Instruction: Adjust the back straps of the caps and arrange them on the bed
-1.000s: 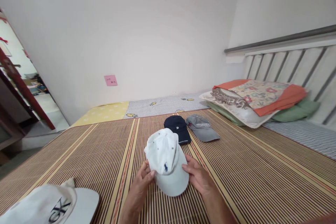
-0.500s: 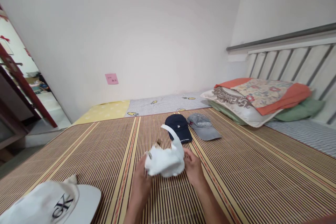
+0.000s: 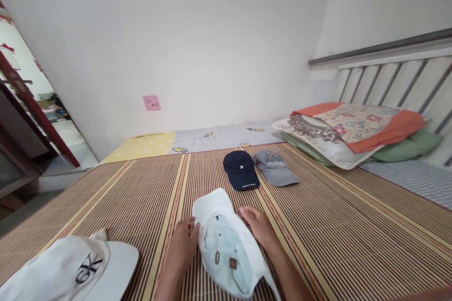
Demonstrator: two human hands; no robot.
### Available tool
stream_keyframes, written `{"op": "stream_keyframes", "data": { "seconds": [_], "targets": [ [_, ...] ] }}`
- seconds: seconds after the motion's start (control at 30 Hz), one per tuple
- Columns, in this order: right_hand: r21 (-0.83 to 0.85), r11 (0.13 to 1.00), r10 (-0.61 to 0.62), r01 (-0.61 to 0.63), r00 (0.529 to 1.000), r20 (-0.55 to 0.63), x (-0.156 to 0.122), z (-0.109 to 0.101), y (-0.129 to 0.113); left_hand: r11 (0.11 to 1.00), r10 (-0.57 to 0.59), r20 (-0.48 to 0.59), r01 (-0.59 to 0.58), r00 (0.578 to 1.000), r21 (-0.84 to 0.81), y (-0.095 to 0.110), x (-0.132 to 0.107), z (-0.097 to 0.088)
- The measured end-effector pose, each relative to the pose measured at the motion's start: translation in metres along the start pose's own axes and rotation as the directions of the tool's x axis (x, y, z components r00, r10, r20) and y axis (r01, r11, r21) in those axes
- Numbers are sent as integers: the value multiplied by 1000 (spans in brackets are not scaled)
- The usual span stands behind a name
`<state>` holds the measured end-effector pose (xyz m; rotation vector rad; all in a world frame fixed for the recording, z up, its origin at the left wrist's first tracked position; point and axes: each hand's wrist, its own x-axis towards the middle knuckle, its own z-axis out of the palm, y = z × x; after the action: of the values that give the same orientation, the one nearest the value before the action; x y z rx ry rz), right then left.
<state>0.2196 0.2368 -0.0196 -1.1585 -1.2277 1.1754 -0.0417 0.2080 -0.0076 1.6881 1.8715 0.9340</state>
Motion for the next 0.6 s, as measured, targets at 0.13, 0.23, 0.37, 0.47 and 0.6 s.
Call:
{"op": "stream_keyframes", "data": {
  "seconds": [0.13, 0.23, 0.37, 0.47, 0.6],
  "targets": [
    [-121, 993, 5, 2, 998, 59, -3, 4, 0, 995, -84, 91, 88, 992, -44, 5, -6, 10],
    [-199, 980, 4, 9, 998, 66, -3, 6, 3, 998, -51, 138, 54, 989, -20, 8, -7, 10],
    [-307, 952, -22, 22, 1000, 2, -2, 1, 7, 1000, -27, 53, 28, 998, -9, 15, -6, -2],
    [-378, 925, -44, 31, 999, -27, -3, -1, 8, 996, -57, 9, 57, 998, 67, 19, -5, -7],
    [-416, 908, -51, 52, 999, 14, -5, -2, 7, 993, -94, 38, 90, 995, 81, 16, -3, -5]
  ]
}}
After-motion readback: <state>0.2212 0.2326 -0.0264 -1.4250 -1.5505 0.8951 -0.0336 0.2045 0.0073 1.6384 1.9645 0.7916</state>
